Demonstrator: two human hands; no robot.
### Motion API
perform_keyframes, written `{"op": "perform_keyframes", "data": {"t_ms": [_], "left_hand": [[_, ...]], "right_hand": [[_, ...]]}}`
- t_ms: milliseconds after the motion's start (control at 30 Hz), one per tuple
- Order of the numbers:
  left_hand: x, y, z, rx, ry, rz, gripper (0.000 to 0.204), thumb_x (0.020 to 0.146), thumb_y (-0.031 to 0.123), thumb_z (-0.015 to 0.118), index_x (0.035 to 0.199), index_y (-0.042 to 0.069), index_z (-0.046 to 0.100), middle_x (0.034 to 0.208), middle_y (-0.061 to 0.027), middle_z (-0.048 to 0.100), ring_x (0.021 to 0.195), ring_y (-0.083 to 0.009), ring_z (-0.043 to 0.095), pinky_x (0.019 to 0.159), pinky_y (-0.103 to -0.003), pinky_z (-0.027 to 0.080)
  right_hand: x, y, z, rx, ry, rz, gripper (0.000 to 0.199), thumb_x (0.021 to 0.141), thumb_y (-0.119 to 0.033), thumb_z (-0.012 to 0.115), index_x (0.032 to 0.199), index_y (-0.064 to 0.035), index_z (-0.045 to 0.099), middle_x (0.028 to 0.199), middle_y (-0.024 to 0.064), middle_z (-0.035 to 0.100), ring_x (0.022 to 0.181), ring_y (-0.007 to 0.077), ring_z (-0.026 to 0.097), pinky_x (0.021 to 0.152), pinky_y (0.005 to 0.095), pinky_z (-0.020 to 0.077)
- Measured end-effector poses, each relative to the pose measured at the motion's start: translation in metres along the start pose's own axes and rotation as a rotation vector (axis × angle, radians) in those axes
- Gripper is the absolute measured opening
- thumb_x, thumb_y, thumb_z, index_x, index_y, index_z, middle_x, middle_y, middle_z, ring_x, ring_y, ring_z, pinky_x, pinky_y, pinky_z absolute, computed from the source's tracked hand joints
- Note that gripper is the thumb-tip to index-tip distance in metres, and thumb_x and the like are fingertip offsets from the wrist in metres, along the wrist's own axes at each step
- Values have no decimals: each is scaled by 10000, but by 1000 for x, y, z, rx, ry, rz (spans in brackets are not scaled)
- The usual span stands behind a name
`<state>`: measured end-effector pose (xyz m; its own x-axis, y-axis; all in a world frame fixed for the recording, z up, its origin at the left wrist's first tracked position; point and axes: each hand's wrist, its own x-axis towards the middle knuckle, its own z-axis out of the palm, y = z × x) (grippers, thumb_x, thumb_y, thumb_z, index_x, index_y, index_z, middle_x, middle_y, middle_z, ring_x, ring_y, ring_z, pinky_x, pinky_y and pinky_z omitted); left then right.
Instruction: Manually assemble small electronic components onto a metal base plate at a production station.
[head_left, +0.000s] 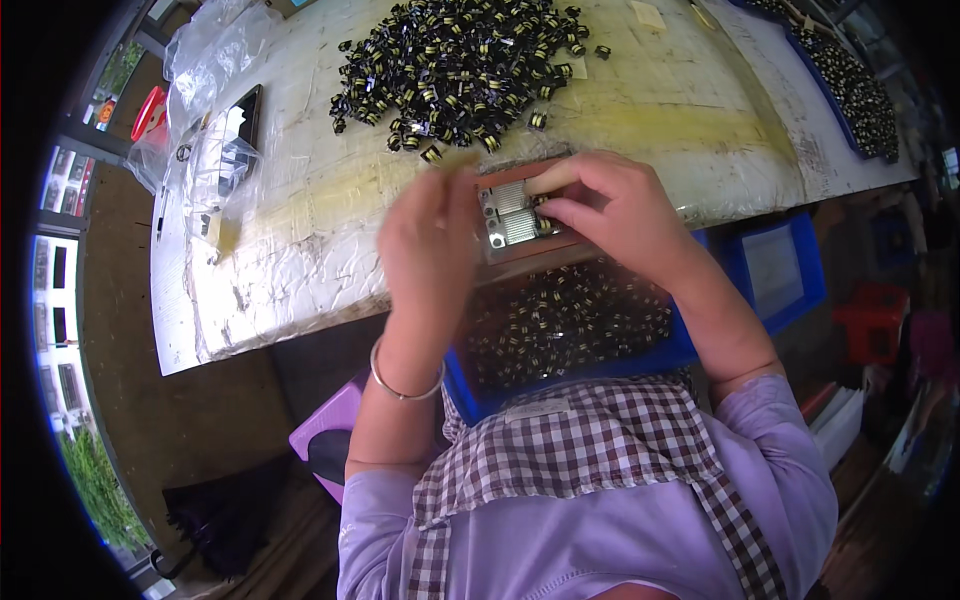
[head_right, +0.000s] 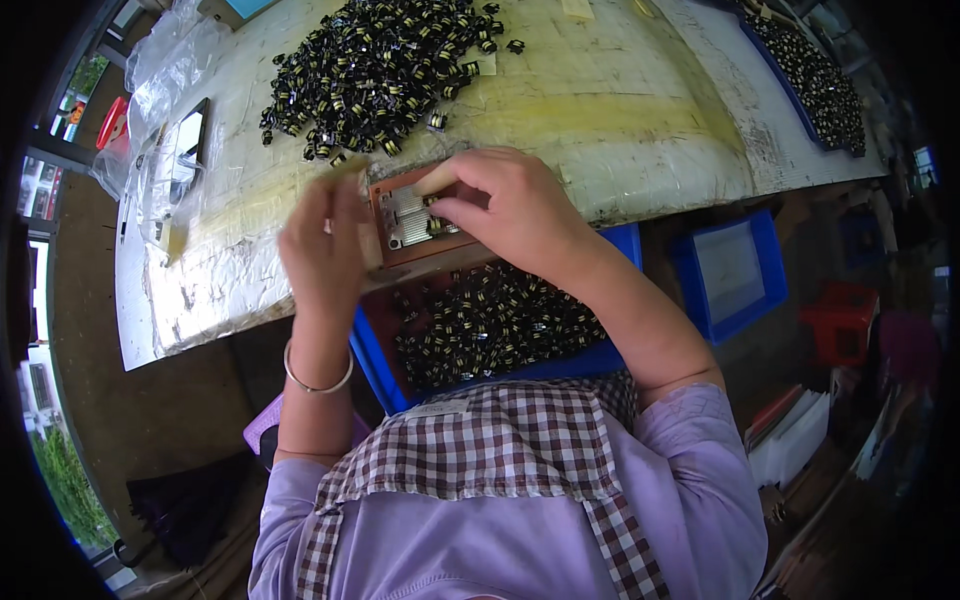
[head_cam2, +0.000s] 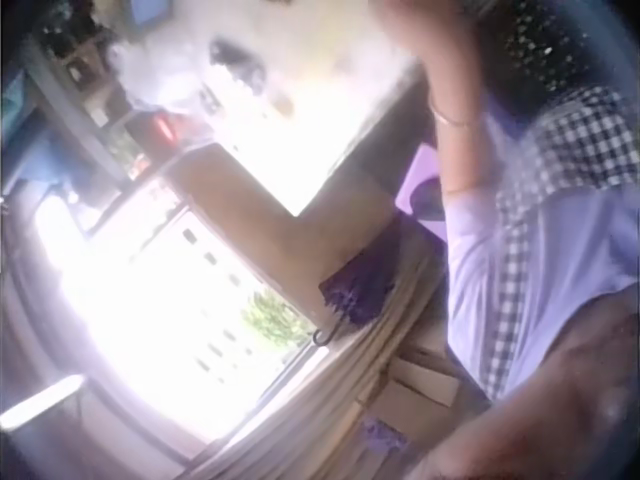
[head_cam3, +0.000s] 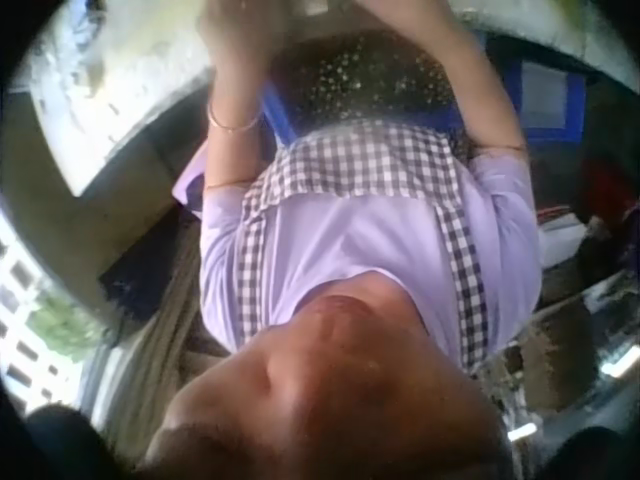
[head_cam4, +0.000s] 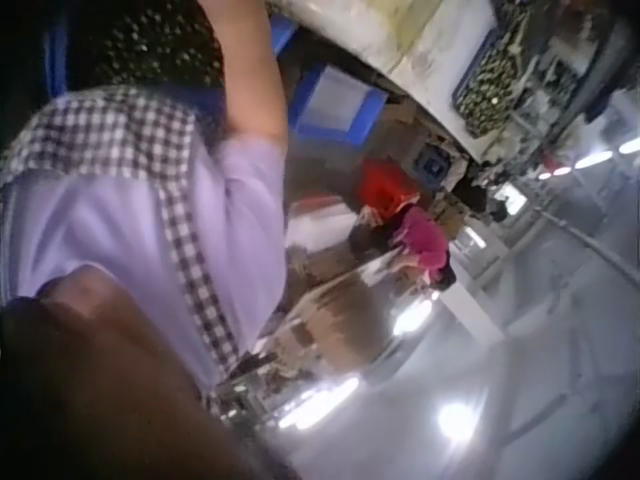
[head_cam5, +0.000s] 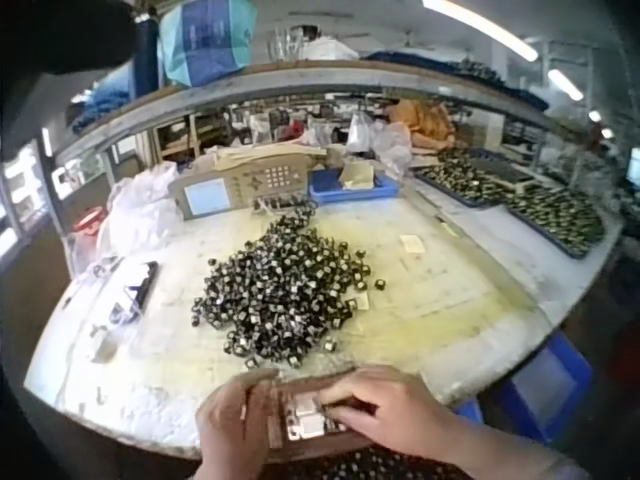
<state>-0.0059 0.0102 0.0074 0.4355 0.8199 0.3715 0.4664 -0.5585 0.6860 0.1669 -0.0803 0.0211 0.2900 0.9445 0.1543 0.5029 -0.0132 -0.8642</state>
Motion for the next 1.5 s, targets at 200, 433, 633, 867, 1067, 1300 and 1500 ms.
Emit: {"op": "perform_keyframes", "data": {"t_ms": [200,433,633,867,1067,1300,1500], "left_hand": [[23,-23,-3,273,152,198,135,872,148,664,972,58,652,801,-105,622,741,-317,597,687,-414,480],[9,-2,5,-213,47,-6,263,798,84,720,1057,64,673,828,-89,635,721,-258,597,675,-367,478],[0,-3,6,-66,-43,283,201,770,59,720,971,61,713,908,-95,677,795,-267,621,729,-362,505],[-1,15,15,-63,-81,380,161,764,64,719,925,57,714,891,-97,676,775,-292,590,707,-393,488],[-2,10,13,-106,-99,306,165,770,72,717,935,68,706,869,-84,642,791,-291,573,717,-385,477],[-6,10,23,-29,-10,375,165,775,86,723,936,58,699,857,-95,618,788,-292,566,708,-384,471],[-7,11,24,-10,2,390,157,789,76,707,944,56,697,844,-94,607,785,-293,561,704,-388,467]], "right_hand": [[12,8,-1,-229,-33,-460,128,764,-57,734,888,-48,705,865,83,686,824,255,652,761,347,515],[7,-2,0,-277,-59,-316,95,776,-62,720,867,-51,695,846,82,656,804,262,636,729,362,507],[13,-1,-14,-288,-133,-400,135,791,-83,720,918,-50,690,881,86,657,780,234,637,695,344,508],[50,20,2,-400,296,-403,204,814,-139,721,1011,-89,703,901,82,667,760,214,648,686,315,515],[28,15,-3,-473,237,-357,209,816,-143,720,1020,-98,715,926,88,680,791,248,654,690,321,526],[20,12,-6,-330,201,-303,244,798,-105,731,1042,-97,724,950,90,676,761,222,644,679,299,523],[16,20,-6,-421,132,-384,288,815,-61,696,1098,-116,717,903,79,641,732,227,614,665,315,510]]}}
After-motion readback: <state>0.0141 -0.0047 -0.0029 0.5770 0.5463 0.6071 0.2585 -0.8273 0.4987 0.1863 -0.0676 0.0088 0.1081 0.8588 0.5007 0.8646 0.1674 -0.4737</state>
